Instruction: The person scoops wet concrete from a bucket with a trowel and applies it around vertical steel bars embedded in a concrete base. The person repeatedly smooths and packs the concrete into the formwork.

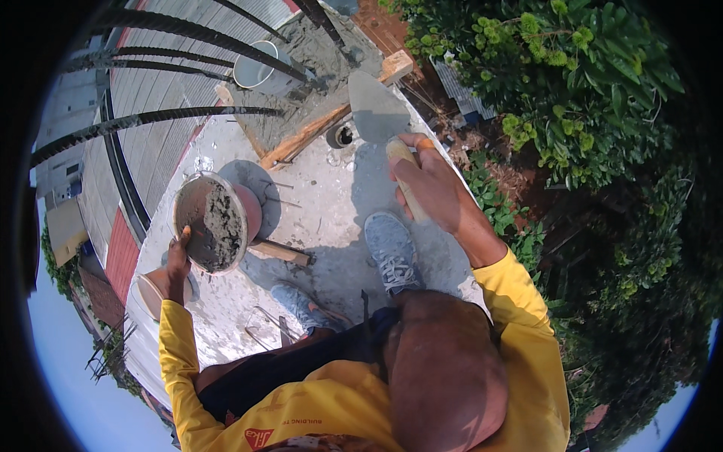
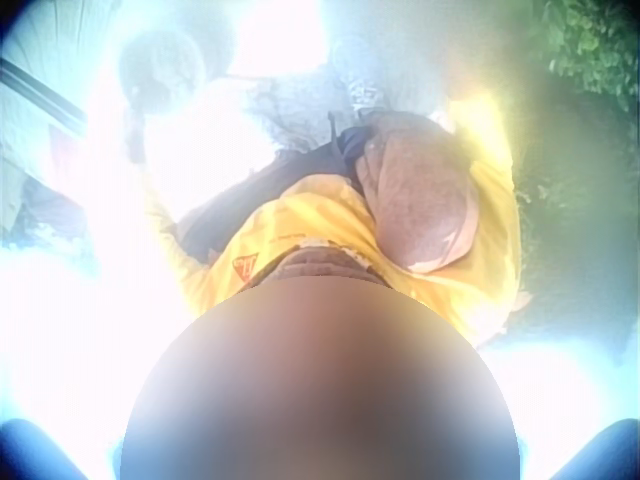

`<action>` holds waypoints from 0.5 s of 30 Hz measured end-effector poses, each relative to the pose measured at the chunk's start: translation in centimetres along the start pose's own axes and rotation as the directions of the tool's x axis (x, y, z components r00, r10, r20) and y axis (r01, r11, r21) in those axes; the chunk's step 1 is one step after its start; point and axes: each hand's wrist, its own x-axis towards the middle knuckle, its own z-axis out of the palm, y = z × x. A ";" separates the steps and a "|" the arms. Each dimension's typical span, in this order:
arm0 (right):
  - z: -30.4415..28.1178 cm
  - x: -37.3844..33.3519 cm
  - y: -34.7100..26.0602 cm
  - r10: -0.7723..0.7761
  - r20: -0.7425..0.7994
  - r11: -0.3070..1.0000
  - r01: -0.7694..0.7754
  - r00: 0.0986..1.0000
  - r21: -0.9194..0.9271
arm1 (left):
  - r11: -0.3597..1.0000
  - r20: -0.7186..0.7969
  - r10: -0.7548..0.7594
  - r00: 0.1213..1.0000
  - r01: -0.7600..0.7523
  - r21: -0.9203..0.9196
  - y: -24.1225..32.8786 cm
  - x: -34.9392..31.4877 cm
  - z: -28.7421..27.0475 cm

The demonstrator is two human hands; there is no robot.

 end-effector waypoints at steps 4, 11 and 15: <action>-2.3 1.5 -0.9 -0.200 -0.124 0.892 0.128 0.972 -0.433 | 1.000 -0.007 0.022 1.000 -0.022 0.014 0.2 -0.1 0.4; -5.2 7.2 -2.5 -0.400 -0.052 0.641 0.238 0.915 -0.730 | 0.999 -0.067 0.037 0.997 -0.036 0.018 0.5 -0.4 0.7; -5.7 1.6 -3.3 -0.176 -0.019 0.842 0.140 0.984 -0.522 | 0.999 -0.069 0.027 0.997 -0.025 0.034 0.3 -0.5 0.8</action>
